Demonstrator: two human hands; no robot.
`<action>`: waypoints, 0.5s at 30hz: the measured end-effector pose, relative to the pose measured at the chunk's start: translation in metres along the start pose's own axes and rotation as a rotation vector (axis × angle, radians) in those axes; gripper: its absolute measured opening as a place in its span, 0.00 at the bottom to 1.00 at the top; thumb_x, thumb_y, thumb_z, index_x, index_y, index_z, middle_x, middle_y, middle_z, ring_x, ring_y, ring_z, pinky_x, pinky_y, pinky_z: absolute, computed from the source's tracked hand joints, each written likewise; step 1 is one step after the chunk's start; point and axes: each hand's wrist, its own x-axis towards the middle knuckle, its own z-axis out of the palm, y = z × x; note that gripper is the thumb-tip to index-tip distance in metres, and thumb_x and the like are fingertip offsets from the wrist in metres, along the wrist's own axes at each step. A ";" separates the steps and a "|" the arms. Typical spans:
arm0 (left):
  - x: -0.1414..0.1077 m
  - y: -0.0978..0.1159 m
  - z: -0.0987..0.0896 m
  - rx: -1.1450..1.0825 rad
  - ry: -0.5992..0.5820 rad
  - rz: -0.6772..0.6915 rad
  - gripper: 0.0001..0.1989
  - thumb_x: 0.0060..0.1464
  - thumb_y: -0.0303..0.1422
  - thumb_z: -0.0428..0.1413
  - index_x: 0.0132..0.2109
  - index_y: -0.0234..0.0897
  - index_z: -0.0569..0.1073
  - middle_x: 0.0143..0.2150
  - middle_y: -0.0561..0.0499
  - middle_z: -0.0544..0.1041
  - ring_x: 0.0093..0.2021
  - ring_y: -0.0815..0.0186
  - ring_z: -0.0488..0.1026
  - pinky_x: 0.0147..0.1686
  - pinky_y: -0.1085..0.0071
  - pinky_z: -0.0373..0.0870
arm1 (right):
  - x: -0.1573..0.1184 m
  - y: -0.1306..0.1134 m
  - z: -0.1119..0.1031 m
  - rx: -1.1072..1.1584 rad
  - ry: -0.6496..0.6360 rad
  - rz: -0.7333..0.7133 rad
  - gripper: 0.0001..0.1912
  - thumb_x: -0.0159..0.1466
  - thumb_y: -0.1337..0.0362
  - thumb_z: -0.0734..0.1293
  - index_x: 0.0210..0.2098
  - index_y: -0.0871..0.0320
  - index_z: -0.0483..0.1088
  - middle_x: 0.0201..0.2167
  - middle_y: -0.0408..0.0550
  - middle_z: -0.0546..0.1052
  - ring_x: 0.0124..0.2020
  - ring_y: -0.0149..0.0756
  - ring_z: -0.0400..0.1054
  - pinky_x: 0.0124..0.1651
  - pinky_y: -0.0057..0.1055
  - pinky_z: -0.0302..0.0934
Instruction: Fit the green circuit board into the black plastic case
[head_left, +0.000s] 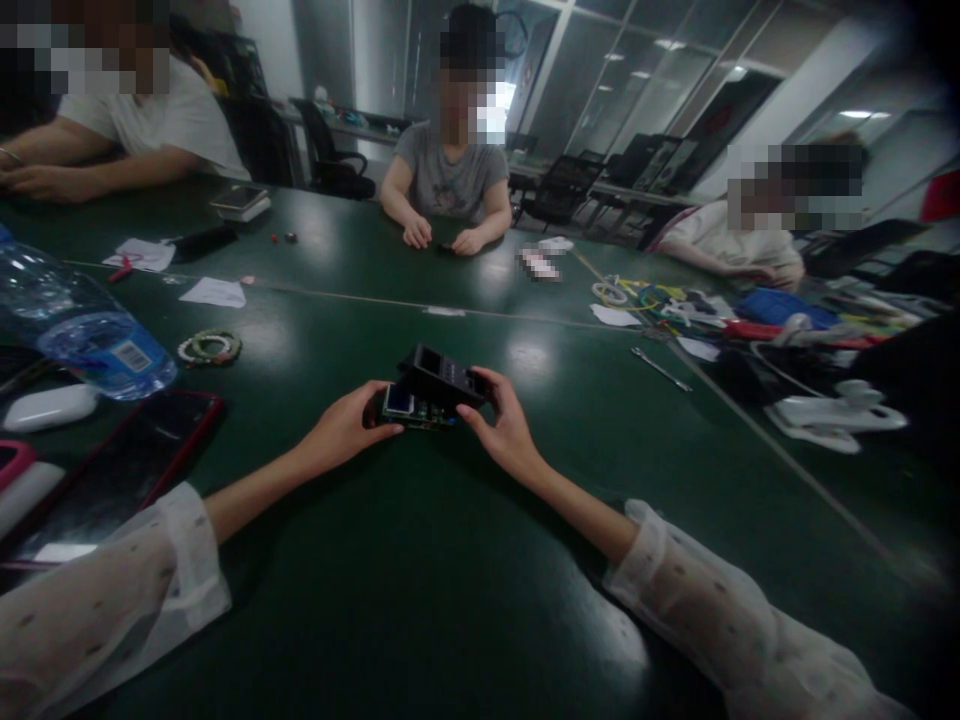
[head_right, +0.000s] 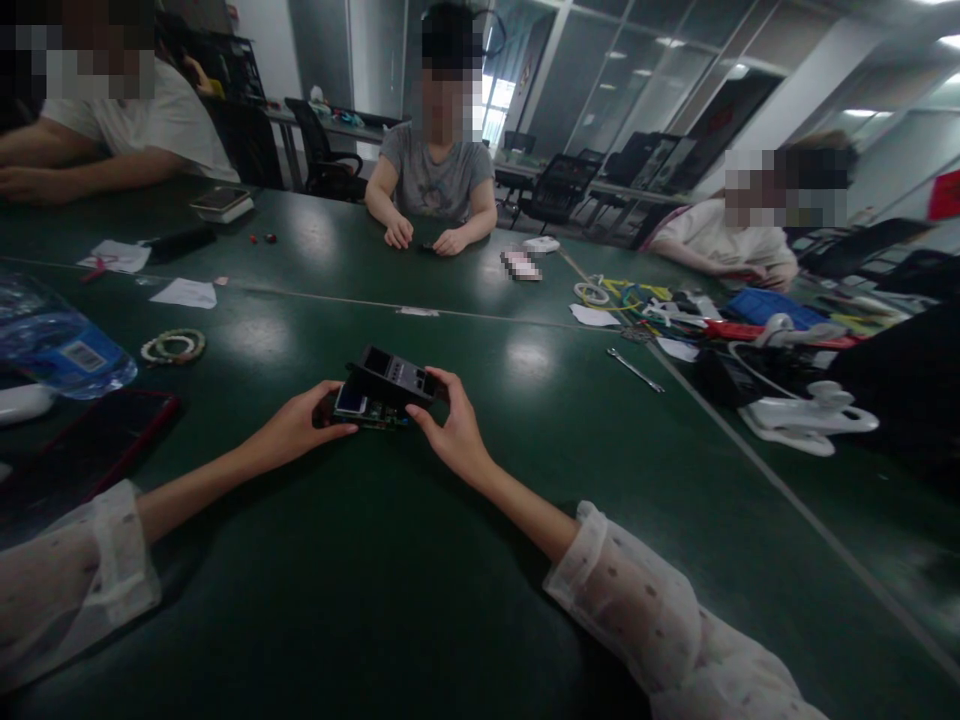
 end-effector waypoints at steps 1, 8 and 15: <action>0.000 -0.001 0.000 0.004 0.004 -0.002 0.28 0.53 0.42 0.58 0.58 0.38 0.62 0.48 0.43 0.73 0.36 0.61 0.72 0.33 0.65 0.69 | 0.000 0.000 0.000 -0.008 -0.016 -0.010 0.27 0.62 0.57 0.68 0.58 0.52 0.57 0.53 0.52 0.67 0.54 0.42 0.65 0.59 0.44 0.61; 0.001 -0.002 0.003 -0.012 0.035 0.006 0.31 0.52 0.42 0.59 0.59 0.37 0.61 0.48 0.42 0.73 0.36 0.61 0.73 0.33 0.64 0.70 | 0.000 -0.007 -0.001 -0.092 -0.139 -0.079 0.27 0.62 0.59 0.68 0.58 0.52 0.57 0.53 0.53 0.66 0.54 0.44 0.64 0.58 0.46 0.61; 0.000 -0.002 0.001 -0.043 0.057 0.034 0.35 0.49 0.42 0.61 0.62 0.40 0.58 0.55 0.41 0.70 0.45 0.55 0.73 0.41 0.58 0.72 | 0.002 -0.004 0.000 -0.137 -0.240 -0.072 0.27 0.61 0.61 0.68 0.57 0.53 0.58 0.52 0.53 0.67 0.53 0.43 0.65 0.57 0.47 0.62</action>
